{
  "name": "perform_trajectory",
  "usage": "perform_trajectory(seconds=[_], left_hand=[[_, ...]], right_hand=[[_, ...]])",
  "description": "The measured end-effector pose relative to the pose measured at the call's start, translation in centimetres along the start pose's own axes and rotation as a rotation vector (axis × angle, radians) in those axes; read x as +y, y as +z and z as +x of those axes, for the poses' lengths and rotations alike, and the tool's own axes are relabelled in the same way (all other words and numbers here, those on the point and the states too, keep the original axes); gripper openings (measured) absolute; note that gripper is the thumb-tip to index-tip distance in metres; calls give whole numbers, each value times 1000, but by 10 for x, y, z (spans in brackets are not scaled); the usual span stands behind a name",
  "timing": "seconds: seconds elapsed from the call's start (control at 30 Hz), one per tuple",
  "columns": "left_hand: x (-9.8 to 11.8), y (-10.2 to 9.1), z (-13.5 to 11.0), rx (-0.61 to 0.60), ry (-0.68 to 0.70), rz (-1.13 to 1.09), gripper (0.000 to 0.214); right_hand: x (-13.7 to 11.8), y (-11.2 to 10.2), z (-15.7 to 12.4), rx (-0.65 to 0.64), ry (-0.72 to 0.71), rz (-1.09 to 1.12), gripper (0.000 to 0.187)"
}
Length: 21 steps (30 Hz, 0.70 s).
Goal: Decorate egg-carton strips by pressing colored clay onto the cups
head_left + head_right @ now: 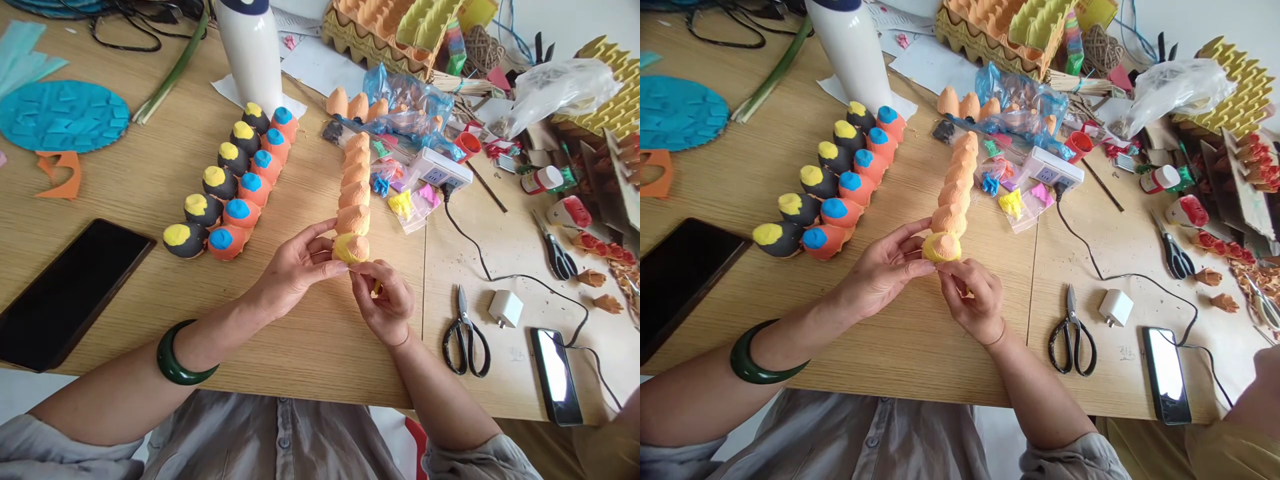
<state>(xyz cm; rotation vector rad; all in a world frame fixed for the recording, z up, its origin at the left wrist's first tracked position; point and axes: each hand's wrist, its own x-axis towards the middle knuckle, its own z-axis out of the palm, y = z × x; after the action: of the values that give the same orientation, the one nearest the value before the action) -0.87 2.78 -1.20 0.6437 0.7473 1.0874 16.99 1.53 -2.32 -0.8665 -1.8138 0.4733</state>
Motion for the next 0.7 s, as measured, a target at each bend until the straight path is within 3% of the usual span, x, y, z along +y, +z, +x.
perform_trajectory(seconds=[0.17, 0.3, 0.37, 0.47, 0.57, 0.7], left_hand=[[3, 2, 0, 43, 19, -30, 65], [3, 0, 0, 69, 49, -16, 71], [4, 0, 0, 78, 61, 0, 76], [6, 1, -2, 79, 81, 17, 78], [10, 3, -5, 40, 110, 22, 69], [14, 2, -10, -73, 116, 39, 56]], right_hand=[[-3, 0, -8, 23, 145, 193, 35], [-3, -1, -2, 171, 507, 422, 15], [-1, -1, 5, 132, 750, 585, 23], [1, -2, 14, -55, 974, 833, 41], [3, -4, 19, -142, 1045, 963, 46], [6, -7, 19, -100, 1047, 993, 47]])
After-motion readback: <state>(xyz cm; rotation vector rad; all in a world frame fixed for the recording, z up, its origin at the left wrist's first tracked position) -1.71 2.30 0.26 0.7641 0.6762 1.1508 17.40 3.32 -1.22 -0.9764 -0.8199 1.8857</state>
